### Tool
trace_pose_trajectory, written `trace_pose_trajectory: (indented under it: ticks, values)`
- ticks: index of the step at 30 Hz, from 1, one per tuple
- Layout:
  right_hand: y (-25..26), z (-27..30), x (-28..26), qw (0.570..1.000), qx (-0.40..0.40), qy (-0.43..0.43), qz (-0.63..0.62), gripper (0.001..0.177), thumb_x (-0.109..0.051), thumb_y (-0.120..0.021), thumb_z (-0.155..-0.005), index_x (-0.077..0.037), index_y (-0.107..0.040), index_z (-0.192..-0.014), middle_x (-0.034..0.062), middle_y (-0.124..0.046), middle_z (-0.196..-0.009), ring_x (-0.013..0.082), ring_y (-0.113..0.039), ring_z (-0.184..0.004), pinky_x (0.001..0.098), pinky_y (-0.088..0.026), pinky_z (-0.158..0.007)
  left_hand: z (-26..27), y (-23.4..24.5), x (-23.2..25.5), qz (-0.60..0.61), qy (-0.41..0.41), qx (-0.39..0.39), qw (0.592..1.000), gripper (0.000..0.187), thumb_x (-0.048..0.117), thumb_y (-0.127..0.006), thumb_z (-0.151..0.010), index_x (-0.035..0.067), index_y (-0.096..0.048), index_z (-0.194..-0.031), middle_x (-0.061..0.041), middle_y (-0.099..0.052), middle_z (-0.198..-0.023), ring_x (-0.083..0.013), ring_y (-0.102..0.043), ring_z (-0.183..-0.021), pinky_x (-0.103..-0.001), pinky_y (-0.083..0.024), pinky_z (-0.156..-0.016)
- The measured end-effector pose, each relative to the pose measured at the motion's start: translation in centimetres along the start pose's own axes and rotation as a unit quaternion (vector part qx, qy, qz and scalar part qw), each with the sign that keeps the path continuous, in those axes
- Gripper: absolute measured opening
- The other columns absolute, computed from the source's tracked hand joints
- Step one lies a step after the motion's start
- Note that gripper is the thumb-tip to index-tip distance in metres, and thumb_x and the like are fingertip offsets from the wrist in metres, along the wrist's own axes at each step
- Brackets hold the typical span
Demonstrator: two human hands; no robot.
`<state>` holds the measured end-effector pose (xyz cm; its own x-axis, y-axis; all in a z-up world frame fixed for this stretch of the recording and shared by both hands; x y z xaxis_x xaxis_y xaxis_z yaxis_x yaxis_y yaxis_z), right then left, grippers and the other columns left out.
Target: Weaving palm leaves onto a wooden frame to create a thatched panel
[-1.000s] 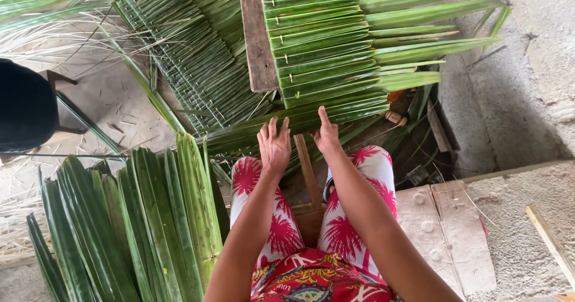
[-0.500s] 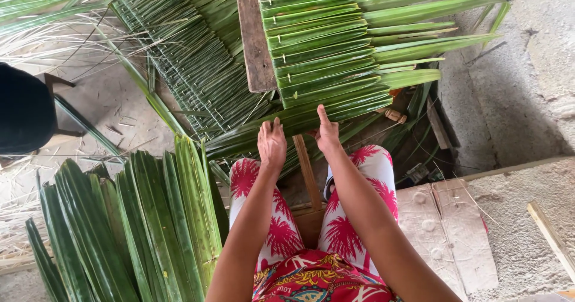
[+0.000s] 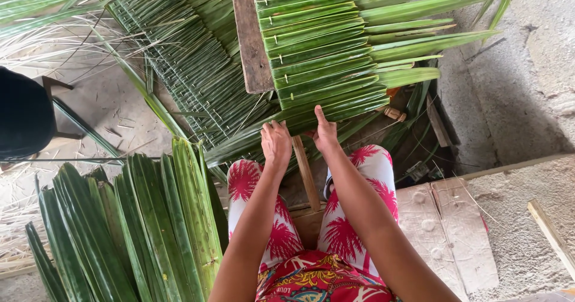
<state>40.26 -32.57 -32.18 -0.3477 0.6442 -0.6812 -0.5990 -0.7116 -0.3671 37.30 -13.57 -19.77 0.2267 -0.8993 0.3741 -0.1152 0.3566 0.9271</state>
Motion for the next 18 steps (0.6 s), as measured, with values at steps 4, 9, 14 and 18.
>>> trace_pose_trajectory:
  ticks: [4,9,14,18]
  values:
    - [1.4,-2.2,1.4,1.0,0.009,0.003,-0.003,0.073,-0.042,-0.098,-0.071,0.014,-0.062,-0.099,0.0304,-0.063,-0.091,0.0548,-0.069,-0.071,0.0761,-0.057,-0.067,-1.0,-0.6,0.7,-0.034,0.023,-0.044,0.998,0.059,0.041,-0.032,-0.112,-0.007,-0.062,-0.127,-0.023,-0.064,-0.104,-0.0375,-0.07,-0.094,-0.043,-0.058,-0.078]
    - [4.6,-7.4,5.3,0.998,0.033,-0.001,0.061,0.065,-0.041,-0.096,-0.077,0.013,-0.066,-0.096,0.0277,-0.063,-0.086,0.0342,-0.065,-0.05,0.0497,-0.061,-0.049,-1.4,-2.0,0.2,0.063,0.118,-0.138,0.981,0.082,0.073,-0.045,-0.097,-0.005,-0.067,-0.11,-0.027,-0.067,-0.104,-0.0458,-0.067,-0.104,-0.051,-0.056,-0.088]
    - [1.4,-2.6,3.1,0.999,0.015,-0.043,0.018,0.085,-0.04,-0.093,-0.082,0.016,-0.046,-0.125,0.0352,-0.054,-0.121,0.0508,-0.07,-0.086,0.0705,-0.058,-0.076,-1.5,-2.4,0.3,0.16,0.107,-0.085,0.978,0.069,0.061,-0.062,-0.094,-0.007,-0.065,-0.096,-0.032,-0.068,-0.092,-0.0519,-0.069,-0.095,-0.058,-0.057,-0.083]
    - [1.0,-2.6,3.3,0.998,0.02,-0.053,-0.021,0.073,-0.034,-0.093,-0.081,0.015,-0.054,-0.118,0.031,-0.063,-0.108,0.0533,-0.071,-0.089,0.0657,-0.061,-0.07,-1.4,-1.8,-0.2,0.239,0.158,-0.124,0.95,0.064,0.055,-0.066,-0.092,-0.008,-0.063,-0.097,-0.031,-0.068,-0.098,-0.0502,-0.068,-0.102,-0.058,-0.056,-0.09]
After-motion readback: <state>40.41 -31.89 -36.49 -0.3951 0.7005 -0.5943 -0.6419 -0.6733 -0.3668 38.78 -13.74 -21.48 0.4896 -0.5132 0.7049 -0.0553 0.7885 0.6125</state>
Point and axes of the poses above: each hand's wrist, its own z-axis away from the middle knuckle, its own y-axis out of the back of the hand, x = y × z, the point moved 10 cm from there along -z, towards the middle knuckle
